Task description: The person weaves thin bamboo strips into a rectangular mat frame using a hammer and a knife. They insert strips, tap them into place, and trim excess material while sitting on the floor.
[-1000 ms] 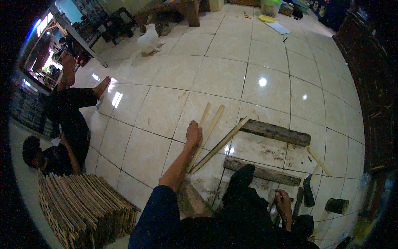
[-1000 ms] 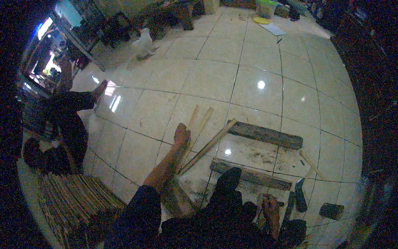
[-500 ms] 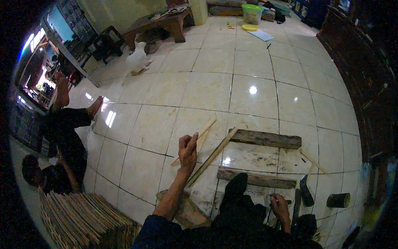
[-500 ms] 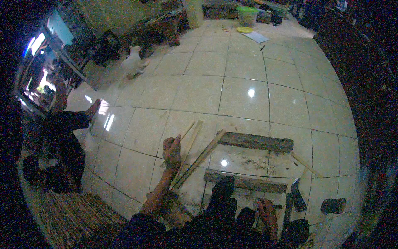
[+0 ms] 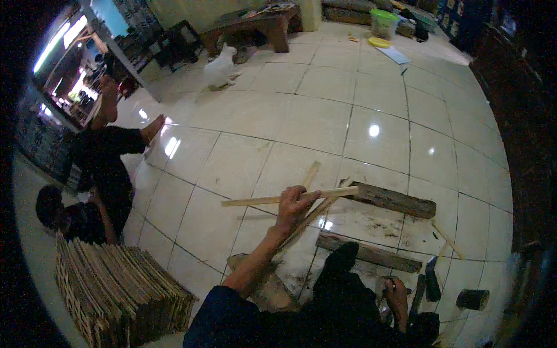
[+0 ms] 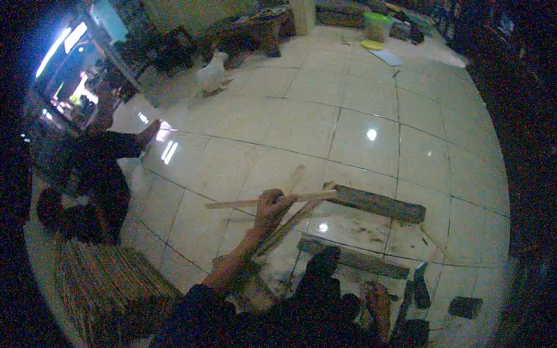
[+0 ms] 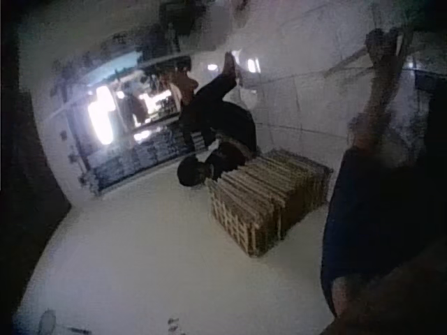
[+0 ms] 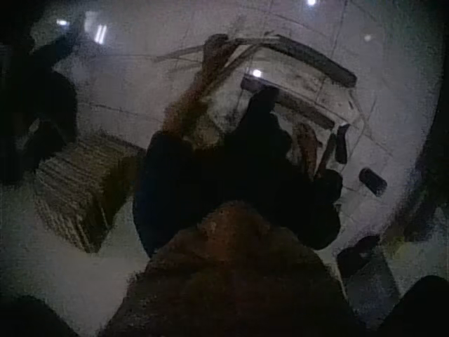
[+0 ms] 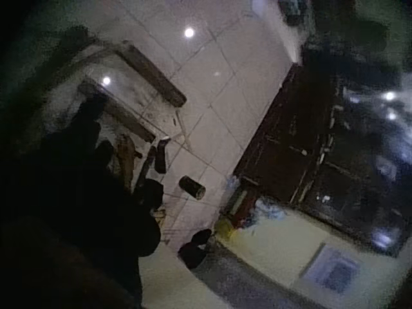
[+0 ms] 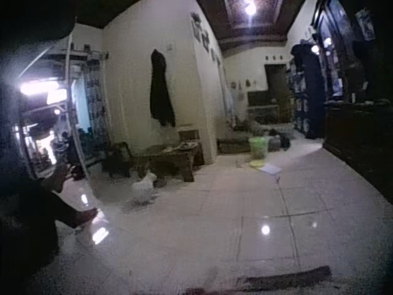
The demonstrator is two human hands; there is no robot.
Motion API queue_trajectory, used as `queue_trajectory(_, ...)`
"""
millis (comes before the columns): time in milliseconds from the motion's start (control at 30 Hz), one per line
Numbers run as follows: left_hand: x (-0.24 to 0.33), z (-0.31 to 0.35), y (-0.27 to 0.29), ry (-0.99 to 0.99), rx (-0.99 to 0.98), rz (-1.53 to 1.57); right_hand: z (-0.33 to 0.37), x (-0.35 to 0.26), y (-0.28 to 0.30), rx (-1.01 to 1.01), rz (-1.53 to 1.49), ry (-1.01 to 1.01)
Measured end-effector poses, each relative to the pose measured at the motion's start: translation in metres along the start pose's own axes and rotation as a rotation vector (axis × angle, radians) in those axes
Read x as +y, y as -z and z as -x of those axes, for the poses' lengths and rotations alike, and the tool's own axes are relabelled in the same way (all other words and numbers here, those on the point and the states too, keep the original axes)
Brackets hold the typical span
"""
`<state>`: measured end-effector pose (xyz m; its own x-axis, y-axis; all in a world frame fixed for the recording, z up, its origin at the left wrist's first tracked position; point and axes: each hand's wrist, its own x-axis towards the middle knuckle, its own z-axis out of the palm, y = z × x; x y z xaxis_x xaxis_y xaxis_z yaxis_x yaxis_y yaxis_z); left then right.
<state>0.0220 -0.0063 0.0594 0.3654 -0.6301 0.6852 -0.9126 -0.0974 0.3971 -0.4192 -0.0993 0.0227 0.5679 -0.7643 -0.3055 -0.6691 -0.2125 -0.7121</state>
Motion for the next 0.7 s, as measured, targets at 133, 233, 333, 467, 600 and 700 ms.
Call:
queue_trajectory(133,-0.019,0.016,0.000,0.069,-0.055,-0.101,0.003,-0.058,0.012,-0.071,-0.142,-0.127)
queue_trajectory(233,-0.037,0.029,-0.002,0.120,-0.099,-0.119,0.005,-0.062,0.017,-0.063,-0.020,-0.077)
queue_trajectory(333,-0.029,0.030,-0.004,0.181,-0.232,-0.133,0.013,-0.069,0.015,0.000,0.034,0.015)
queue_trajectory(467,-0.013,0.022,-0.006,0.156,-0.163,-0.163,0.002,-0.016,0.003,-0.050,-0.070,-0.042)
queue_trajectory(600,-0.001,0.012,-0.001,0.223,-0.124,0.052,0.001,-0.054,0.010,-0.096,-0.144,-0.121)
queue_trajectory(700,0.014,-0.001,0.009,0.219,-0.138,0.138,0.000,-0.026,0.009,-0.027,-0.029,-0.009)
